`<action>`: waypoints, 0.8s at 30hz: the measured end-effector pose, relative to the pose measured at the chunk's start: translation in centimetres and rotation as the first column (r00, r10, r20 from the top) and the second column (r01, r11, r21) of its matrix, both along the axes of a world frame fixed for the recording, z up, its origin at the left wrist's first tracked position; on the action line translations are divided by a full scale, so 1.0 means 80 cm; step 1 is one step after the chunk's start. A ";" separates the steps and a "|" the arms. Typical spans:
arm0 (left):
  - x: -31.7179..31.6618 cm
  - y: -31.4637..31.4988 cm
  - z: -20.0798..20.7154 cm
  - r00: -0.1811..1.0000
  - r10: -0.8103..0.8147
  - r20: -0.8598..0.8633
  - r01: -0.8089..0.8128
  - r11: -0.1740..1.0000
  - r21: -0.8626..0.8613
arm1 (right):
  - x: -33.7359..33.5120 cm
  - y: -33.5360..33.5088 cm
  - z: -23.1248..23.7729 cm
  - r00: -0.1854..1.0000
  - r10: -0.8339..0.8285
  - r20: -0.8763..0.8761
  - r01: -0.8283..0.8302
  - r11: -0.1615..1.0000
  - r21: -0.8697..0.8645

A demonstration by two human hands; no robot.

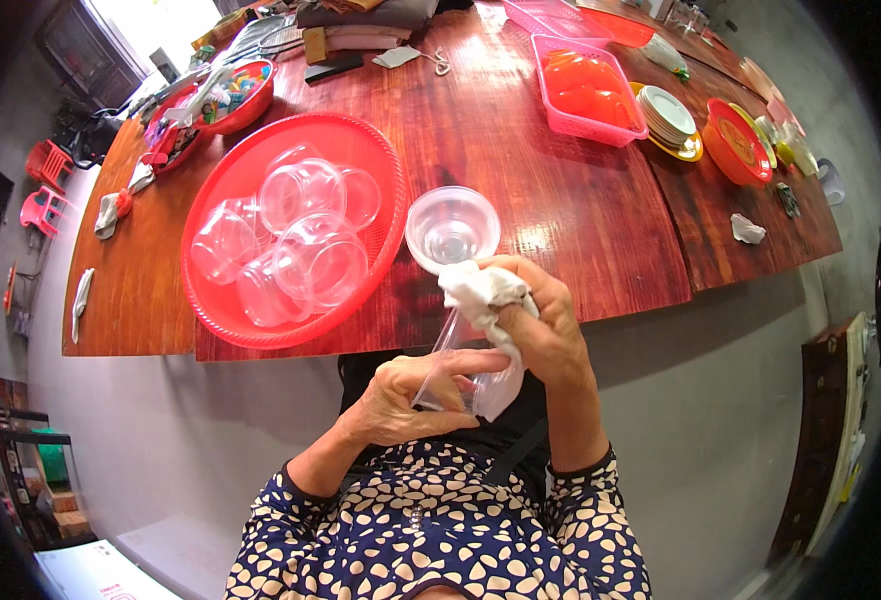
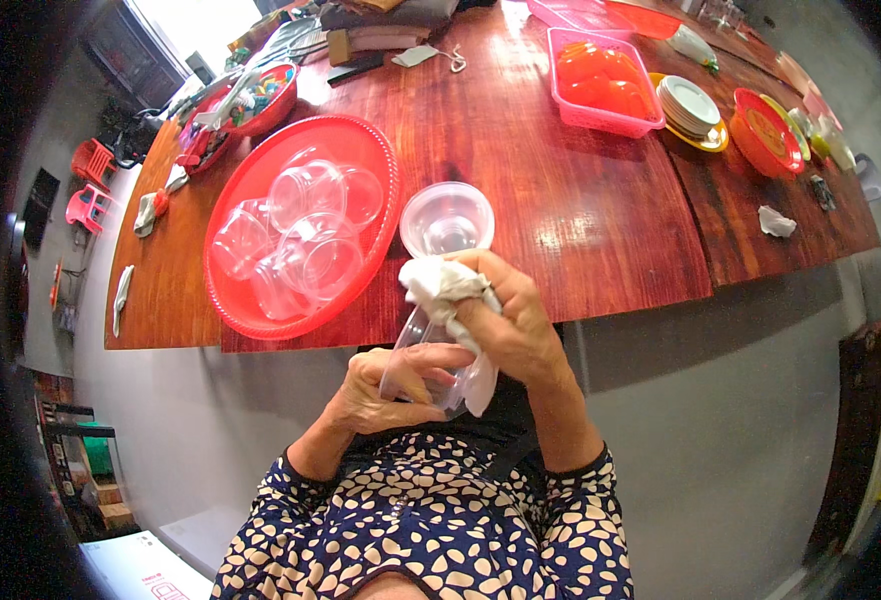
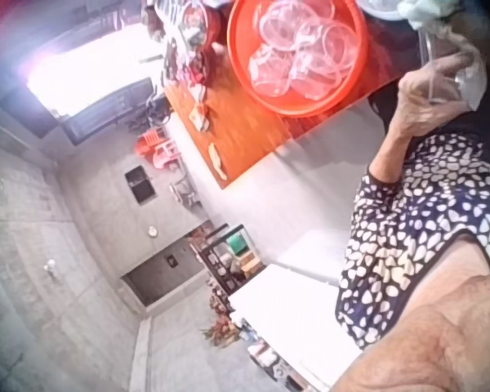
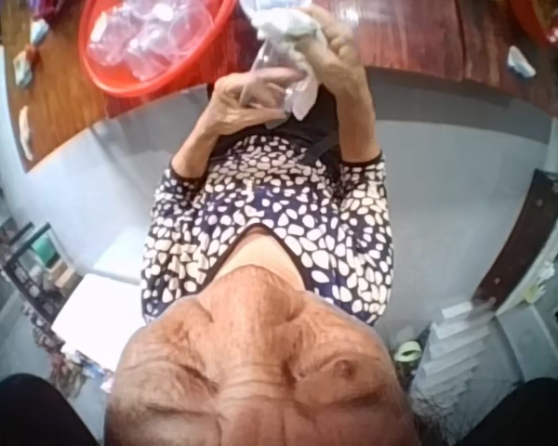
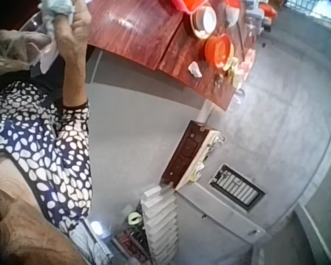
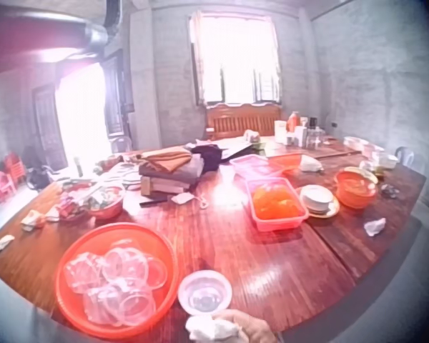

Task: The person wipes clear plastic cups with a white cloth. They pick up each cup from a red tray on a wooden table, wipe the exterior and interior surfaces, and then place the cup back on the tray. The process is repeated for multiple cups in a repetitive sequence.

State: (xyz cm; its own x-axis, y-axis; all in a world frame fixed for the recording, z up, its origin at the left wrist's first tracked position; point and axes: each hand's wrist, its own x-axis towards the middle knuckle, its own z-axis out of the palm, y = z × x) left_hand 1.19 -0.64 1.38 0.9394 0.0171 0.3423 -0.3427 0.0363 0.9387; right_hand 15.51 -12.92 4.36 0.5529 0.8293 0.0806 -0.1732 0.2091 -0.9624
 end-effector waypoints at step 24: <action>0.021 -0.010 -0.033 0.969 0.047 -0.244 -0.225 0.580 -0.783 | -0.012 0.006 -0.033 0.683 -0.634 -0.361 0.726 0.539 0.428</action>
